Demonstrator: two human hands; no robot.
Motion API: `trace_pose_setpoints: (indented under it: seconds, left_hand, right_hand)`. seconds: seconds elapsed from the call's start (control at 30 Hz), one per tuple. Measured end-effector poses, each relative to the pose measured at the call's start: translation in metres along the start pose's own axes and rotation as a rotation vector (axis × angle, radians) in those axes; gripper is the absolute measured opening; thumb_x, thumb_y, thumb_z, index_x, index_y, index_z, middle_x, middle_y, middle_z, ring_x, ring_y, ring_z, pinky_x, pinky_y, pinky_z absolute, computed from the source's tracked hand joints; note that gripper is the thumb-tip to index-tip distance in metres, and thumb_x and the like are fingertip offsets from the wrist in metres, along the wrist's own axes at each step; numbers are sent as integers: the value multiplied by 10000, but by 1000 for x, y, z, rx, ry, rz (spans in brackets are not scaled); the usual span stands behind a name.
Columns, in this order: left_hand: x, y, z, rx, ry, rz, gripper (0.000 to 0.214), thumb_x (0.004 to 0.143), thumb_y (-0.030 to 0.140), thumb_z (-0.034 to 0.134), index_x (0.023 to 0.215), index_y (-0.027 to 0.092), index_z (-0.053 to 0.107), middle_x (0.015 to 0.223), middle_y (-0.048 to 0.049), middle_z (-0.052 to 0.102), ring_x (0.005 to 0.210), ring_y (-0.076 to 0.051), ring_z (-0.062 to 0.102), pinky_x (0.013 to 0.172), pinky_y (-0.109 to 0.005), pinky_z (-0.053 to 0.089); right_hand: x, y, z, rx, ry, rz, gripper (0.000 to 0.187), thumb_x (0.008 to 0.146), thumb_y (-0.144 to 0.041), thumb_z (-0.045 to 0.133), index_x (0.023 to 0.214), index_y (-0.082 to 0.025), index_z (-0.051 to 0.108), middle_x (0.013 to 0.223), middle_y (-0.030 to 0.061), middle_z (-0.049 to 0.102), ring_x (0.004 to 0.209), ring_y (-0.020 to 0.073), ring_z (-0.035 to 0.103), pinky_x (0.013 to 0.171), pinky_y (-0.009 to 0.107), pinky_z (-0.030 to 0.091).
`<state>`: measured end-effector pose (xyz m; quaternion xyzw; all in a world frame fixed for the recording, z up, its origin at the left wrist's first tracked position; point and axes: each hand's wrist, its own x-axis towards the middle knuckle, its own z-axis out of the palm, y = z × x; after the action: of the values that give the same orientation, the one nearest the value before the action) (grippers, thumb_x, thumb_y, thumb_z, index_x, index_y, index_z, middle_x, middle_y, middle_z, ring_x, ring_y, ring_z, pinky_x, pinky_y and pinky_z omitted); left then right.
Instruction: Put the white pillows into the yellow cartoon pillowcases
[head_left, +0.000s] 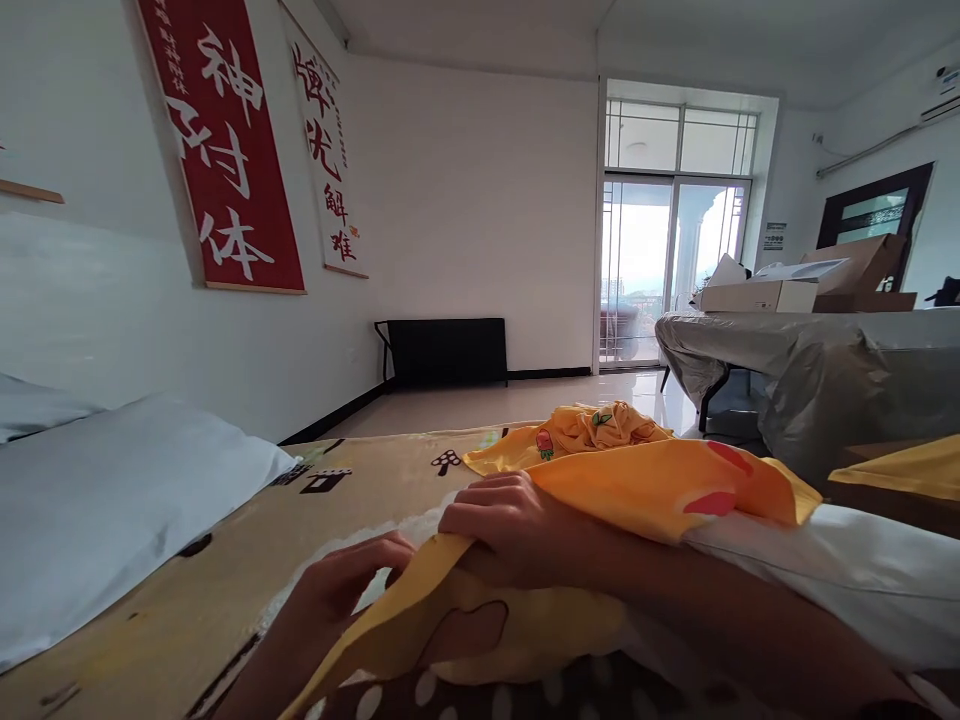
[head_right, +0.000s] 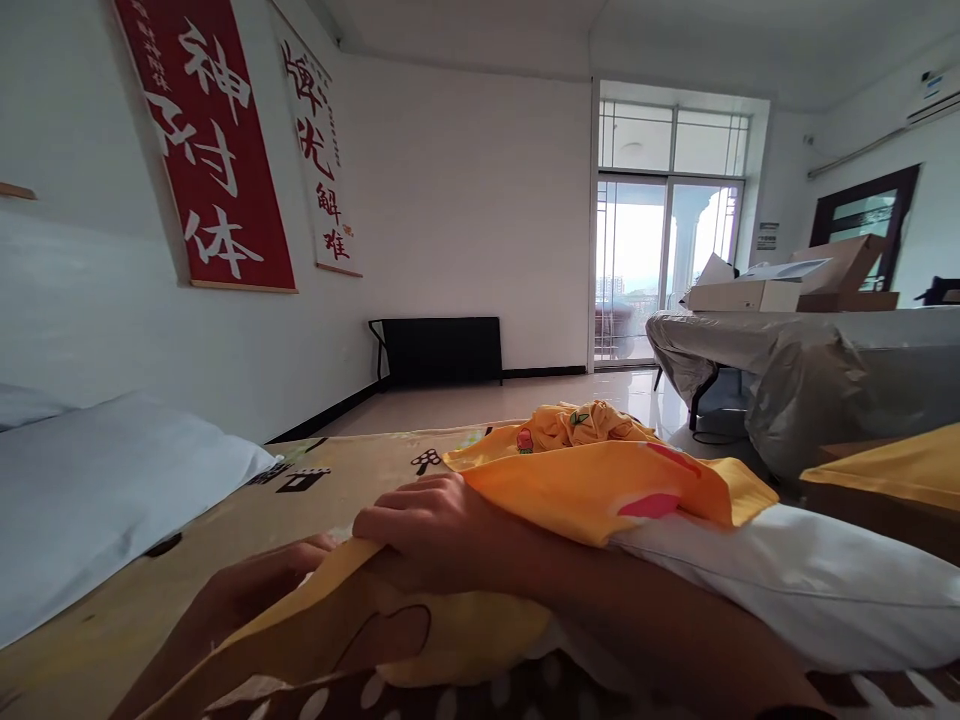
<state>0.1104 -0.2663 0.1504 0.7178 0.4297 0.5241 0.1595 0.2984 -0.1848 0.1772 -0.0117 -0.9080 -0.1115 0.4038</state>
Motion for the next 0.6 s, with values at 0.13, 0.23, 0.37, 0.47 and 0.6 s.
trace_pose_setpoints:
  seconds: [0.13, 0.23, 0.37, 0.47, 0.6]
  left_hand:
    - [-2, 8, 3, 98, 30, 16, 122, 729, 328, 602, 677, 220, 625, 745, -11, 629, 679, -168, 551, 635, -230, 414]
    - [-5, 12, 5, 248, 113, 4, 137, 724, 344, 582, 722, 215, 627, 768, -2, 628, 693, -158, 534, 629, -225, 389]
    - [-9, 14, 7, 354, 249, -93, 170, 686, 368, 573, 757, 227, 634, 708, 19, 627, 650, -153, 520, 605, -222, 380]
    - [-8, 15, 11, 288, 248, -168, 159, 645, 334, 556, 752, 239, 626, 634, 28, 616, 592, -153, 521, 561, -218, 389]
    - [-5, 14, 12, 123, 235, -226, 217, 656, 391, 577, 804, 235, 601, 746, -3, 646, 682, -179, 578, 569, -216, 432]
  right_hand:
    - [0, 4, 4, -82, 70, -41, 162, 812, -160, 417, 659, -196, 458, 577, -42, 503, 539, 84, 418, 596, 215, 376]
    - [1, 5, 5, -120, 108, -65, 161, 797, -155, 413, 651, -196, 466, 569, -41, 510, 531, 86, 429, 564, 215, 371]
    - [3, 5, 2, -161, 86, -41, 189, 812, -140, 394, 647, -197, 467, 567, -39, 512, 535, 86, 447, 590, 208, 388]
    - [4, 5, -3, -172, 35, -11, 199, 828, -140, 395, 649, -199, 456, 572, -37, 516, 538, 87, 448, 595, 207, 388]
    - [3, 6, -6, -149, 19, 11, 209, 837, -156, 392, 638, -200, 440, 543, -43, 498, 522, 86, 433, 598, 212, 383]
